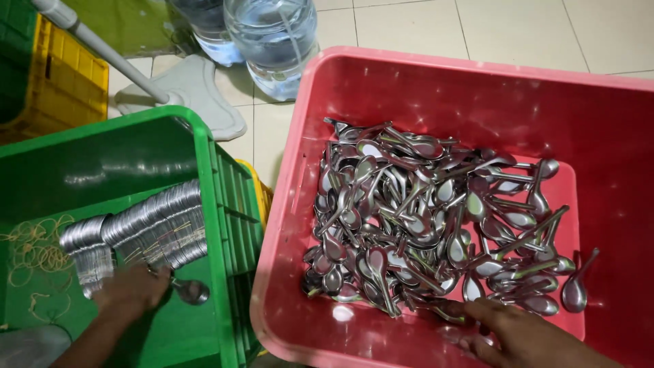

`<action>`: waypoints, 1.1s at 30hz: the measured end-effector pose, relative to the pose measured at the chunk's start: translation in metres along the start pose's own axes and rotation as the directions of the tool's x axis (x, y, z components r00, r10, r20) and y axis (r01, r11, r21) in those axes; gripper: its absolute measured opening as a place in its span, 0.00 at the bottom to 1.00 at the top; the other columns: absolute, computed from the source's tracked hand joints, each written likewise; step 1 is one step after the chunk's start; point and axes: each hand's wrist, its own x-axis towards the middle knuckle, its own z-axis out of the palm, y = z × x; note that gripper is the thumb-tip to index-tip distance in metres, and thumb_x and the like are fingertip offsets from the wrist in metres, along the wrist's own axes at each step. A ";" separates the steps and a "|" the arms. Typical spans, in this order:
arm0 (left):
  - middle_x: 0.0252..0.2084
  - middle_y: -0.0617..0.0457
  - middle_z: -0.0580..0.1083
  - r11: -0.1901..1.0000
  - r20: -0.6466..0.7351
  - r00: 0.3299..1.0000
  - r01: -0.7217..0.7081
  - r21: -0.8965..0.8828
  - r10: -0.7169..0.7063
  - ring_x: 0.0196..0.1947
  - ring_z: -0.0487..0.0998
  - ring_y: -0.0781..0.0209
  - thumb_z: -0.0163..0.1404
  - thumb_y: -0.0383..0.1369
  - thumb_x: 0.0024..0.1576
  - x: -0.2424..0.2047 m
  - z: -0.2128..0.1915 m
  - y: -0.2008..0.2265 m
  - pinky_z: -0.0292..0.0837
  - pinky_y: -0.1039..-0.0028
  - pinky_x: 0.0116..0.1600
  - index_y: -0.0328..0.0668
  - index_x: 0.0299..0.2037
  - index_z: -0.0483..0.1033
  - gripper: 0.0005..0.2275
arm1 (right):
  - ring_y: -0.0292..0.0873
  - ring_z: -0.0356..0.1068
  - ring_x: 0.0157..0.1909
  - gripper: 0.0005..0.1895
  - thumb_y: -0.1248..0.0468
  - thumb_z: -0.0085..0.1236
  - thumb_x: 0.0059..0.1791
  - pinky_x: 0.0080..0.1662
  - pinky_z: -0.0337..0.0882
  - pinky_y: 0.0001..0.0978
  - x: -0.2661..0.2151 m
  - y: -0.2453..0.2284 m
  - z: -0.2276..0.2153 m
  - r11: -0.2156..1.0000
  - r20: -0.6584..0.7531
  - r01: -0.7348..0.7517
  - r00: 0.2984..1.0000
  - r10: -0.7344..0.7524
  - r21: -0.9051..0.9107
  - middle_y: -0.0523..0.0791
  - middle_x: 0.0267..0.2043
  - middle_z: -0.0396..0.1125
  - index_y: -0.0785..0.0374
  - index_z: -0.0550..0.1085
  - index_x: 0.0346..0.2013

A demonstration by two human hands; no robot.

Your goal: The person gathers stainless steel spoons from a pink bin, aligns them into small stacks, and secures each stack with a rubber band. The completed bundles are placed into a green bin. The person repeats this process throughout the clip.

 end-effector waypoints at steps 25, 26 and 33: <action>0.46 0.55 0.80 0.927 0.326 0.882 -0.255 -0.275 0.340 0.45 0.83 0.52 0.43 0.46 0.56 -0.046 0.094 0.076 0.77 0.59 0.49 0.57 0.50 0.74 0.16 | 0.36 0.64 0.22 0.14 0.59 0.50 0.53 0.29 0.66 0.30 0.037 -0.032 -0.064 0.910 -0.017 -0.119 0.990 0.137 0.397 0.41 0.24 0.72 0.59 0.83 0.38; 0.45 0.55 0.80 0.929 0.310 0.891 -0.254 -0.268 0.332 0.44 0.83 0.52 0.44 0.46 0.56 -0.042 0.077 0.072 0.78 0.59 0.49 0.58 0.49 0.75 0.15 | 0.32 0.67 0.17 0.13 0.49 0.51 0.52 0.25 0.71 0.27 0.055 -0.028 -0.081 0.996 -0.271 0.070 0.959 -0.083 -0.055 0.36 0.20 0.75 0.47 0.81 0.37; 0.53 0.58 0.79 0.928 0.285 0.949 -0.022 -0.372 0.136 0.51 0.83 0.50 0.46 0.52 0.56 -0.080 -0.166 0.031 0.79 0.58 0.56 0.64 0.62 0.64 0.23 | 0.59 0.74 0.47 0.20 0.62 0.54 0.50 0.50 0.76 0.54 0.122 -0.072 -0.155 0.977 -0.694 -0.034 0.709 -0.126 -0.213 0.50 0.55 0.69 0.61 0.73 0.57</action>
